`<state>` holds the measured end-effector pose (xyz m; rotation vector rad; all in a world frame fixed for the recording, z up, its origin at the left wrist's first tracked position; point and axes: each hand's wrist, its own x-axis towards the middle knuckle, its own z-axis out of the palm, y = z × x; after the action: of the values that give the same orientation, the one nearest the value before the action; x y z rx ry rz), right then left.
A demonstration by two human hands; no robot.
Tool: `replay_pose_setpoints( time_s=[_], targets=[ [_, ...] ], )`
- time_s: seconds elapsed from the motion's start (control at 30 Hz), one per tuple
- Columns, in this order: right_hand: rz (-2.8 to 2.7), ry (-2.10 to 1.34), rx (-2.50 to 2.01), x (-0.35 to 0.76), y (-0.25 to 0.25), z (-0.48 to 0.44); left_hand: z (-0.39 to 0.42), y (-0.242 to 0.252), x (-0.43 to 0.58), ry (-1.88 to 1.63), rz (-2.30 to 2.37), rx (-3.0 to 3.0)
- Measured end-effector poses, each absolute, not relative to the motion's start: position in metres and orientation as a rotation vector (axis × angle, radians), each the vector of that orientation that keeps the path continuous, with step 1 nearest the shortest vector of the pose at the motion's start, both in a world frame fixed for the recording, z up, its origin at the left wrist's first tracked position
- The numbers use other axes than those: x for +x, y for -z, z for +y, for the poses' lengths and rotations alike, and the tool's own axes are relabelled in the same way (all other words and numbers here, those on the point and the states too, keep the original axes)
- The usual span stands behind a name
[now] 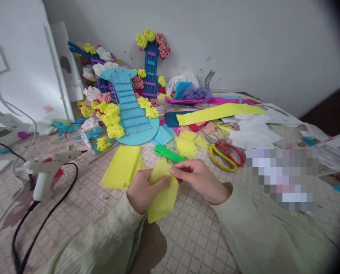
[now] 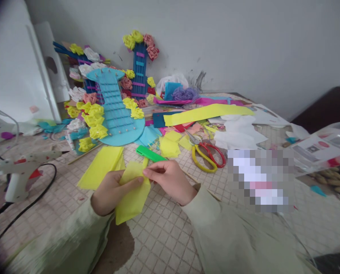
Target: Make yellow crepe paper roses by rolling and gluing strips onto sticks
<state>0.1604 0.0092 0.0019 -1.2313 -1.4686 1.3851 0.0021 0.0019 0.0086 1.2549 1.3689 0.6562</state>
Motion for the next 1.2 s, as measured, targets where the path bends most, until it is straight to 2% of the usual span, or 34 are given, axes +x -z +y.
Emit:
replay_pose_setpoints(
  time_s=[0.53,1.2],
  targets=[
    [-1.577,-1.321,-1.245,0.1611,0.0,0.0104,0.0072,-0.0051,-0.0009,-0.694,1.398,1.209],
    [-1.513,-1.408,-1.207,0.1633,-0.0003,0.0117,0.0052,-0.006,0.0013,-0.738,1.372,1.141]
  ],
)
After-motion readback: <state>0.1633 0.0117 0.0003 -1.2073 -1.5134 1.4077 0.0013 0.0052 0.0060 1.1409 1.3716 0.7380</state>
